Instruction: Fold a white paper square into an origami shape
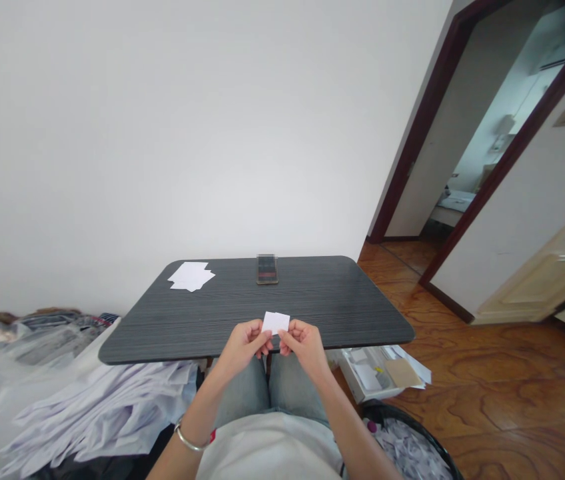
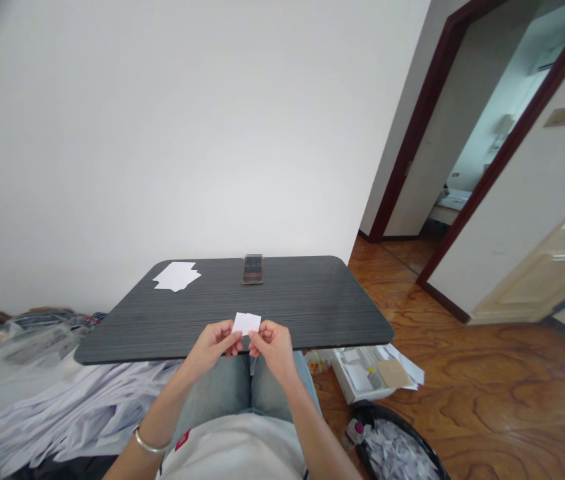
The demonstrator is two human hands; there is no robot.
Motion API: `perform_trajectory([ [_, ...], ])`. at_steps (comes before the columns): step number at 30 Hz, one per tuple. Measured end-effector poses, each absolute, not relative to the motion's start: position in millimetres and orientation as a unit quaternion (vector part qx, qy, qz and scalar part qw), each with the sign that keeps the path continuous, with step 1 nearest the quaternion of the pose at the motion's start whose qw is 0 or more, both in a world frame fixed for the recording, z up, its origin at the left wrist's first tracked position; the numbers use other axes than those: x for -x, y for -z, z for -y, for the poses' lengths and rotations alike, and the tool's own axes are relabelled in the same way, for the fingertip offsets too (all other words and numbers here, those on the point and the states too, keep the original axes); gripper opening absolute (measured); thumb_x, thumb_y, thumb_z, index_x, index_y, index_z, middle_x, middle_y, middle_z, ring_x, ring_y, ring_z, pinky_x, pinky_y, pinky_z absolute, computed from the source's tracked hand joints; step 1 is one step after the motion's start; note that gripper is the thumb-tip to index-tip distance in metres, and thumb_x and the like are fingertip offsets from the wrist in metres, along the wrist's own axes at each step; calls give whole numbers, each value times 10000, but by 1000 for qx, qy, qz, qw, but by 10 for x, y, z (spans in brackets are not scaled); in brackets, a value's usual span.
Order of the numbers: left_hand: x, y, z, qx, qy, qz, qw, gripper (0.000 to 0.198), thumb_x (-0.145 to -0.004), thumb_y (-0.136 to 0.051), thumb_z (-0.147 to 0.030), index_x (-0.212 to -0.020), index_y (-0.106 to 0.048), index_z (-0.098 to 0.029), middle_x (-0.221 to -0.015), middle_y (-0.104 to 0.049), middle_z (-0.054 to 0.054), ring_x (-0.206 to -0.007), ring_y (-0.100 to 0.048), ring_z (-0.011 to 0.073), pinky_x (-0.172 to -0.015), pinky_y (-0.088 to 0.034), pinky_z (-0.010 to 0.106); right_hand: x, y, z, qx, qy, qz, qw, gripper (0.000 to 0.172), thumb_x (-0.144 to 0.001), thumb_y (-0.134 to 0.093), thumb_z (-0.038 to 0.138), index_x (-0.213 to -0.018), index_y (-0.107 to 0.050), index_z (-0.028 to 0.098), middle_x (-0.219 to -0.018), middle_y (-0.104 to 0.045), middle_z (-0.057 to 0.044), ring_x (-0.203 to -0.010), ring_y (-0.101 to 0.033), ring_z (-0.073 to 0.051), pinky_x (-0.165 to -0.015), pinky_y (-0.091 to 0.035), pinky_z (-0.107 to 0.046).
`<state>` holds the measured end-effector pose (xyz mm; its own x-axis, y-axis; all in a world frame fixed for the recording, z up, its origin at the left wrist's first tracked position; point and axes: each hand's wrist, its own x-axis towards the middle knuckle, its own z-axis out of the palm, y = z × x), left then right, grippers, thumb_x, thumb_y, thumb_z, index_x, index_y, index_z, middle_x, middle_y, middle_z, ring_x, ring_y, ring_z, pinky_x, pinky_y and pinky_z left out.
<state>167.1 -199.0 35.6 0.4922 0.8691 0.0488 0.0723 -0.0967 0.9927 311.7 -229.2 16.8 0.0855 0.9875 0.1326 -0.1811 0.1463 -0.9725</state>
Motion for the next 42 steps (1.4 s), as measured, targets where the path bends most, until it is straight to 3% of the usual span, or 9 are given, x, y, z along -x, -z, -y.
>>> perform_trajectory([
  [10, -1628, -337, 1948, -642, -381, -371, 553, 307, -734, -550, -425, -643, -502, -136, -536, -577, -1, -418, -473, 72, -402, -343, 176, -3246, -103, 2263, 385, -538, 520, 540, 310, -742, -557, 443, -750, -605, 137, -566, -652, -24, -479, -607, -119, -467, -475, -213],
  [16, -1610, -345, 1938, -650, -372, -371, 549, 310, -727, -558, -422, -623, -480, -141, -510, -550, -17, -408, -449, 63, -397, -318, 169, -3276, -112, 2246, 392, -528, 488, 574, 386, -786, -465, 506, -844, -590, 146, -605, -640, -33, -490, -591, -121, -452, -456, -210],
  [20, -1633, -349, 1958, -678, -328, -351, 557, 297, -729, -564, -405, -626, -492, -137, -533, -559, -9, -448, -471, 72, -430, -342, 174, -3285, -106, 2234, 420, -485, 512, 571, 295, -739, -564, 443, -671, -575, 157, -472, -524, 38, -384, -462, -72, -389, -362, -174],
  [24, -1670, -333, 1949, -643, -390, -380, 538, 291, -714, -578, -414, -647, -488, -145, -541, -539, -18, -465, -463, 78, -422, -336, 172, -3263, -113, 2254, 429, -464, 534, 561, 265, -707, -608, 383, -575, -531, 167, -407, -425, 75, -346, -345, -51, -348, -267, -167],
  [29, -1718, -305, 1933, -619, -449, -362, 533, 269, -724, -566, -408, -683, -493, -153, -543, -488, -39, -475, -436, 77, -433, -348, 176, -3171, -129, 2287, 417, -532, 520, 522, 253, -668, -641, 383, -620, -549, 152, -458, -542, 41, -337, -424, -59, -344, -337, -168],
  [33, -1731, -270, 1937, -627, -442, -359, 531, 242, -728, -571, -375, -779, -547, -139, -614, -537, -12, -528, -472, 91, -475, -367, 186, -3134, -131, 2283, 404, -555, 488, 540, 298, -686, -612, 429, -631, -568, 139, -524, -615, -9, -383, -520, -86, -378, -413, -185],
  [36, -1721, -270, 1937, -635, -443, -366, 517, 249, -748, -549, -357, -838, -589, -129, -623, -552, -1, -531, -463, 96, -495, -361, 196, -3157, -130, 2265, 402, -543, 478, 562, 317, -723, -568, 441, -625, -562, 140, -528, -603, -2, -391, -516, -76, -362, -398, -165],
  [39, -1708, -296, 1943, -659, -430, -365, 497, 257, -758, -533, -340, -842, -643, -124, -662, -574, 19, -548, -455, 104, -494, -339, 201, -3191, -130, 2245, 402, -515, 462, 600, 239, -716, -597, 389, -766, -561, 158, -535, -561, 38, -413, -504, -73, -337, -365, -142],
  [42, -1710, -316, 1957, -678, -421, -360, 484, 242, -753, -541, -323, -816, -674, -131, -690, -576, 28, -593, -480, 118, -524, -344, 206, -3209, -137, 2237, 389, -503, 452, 625, 283, -697, -625, 328, -920, -523, 187, -550, -523, 67, -434, -498, -78, -334, -364, -144],
])
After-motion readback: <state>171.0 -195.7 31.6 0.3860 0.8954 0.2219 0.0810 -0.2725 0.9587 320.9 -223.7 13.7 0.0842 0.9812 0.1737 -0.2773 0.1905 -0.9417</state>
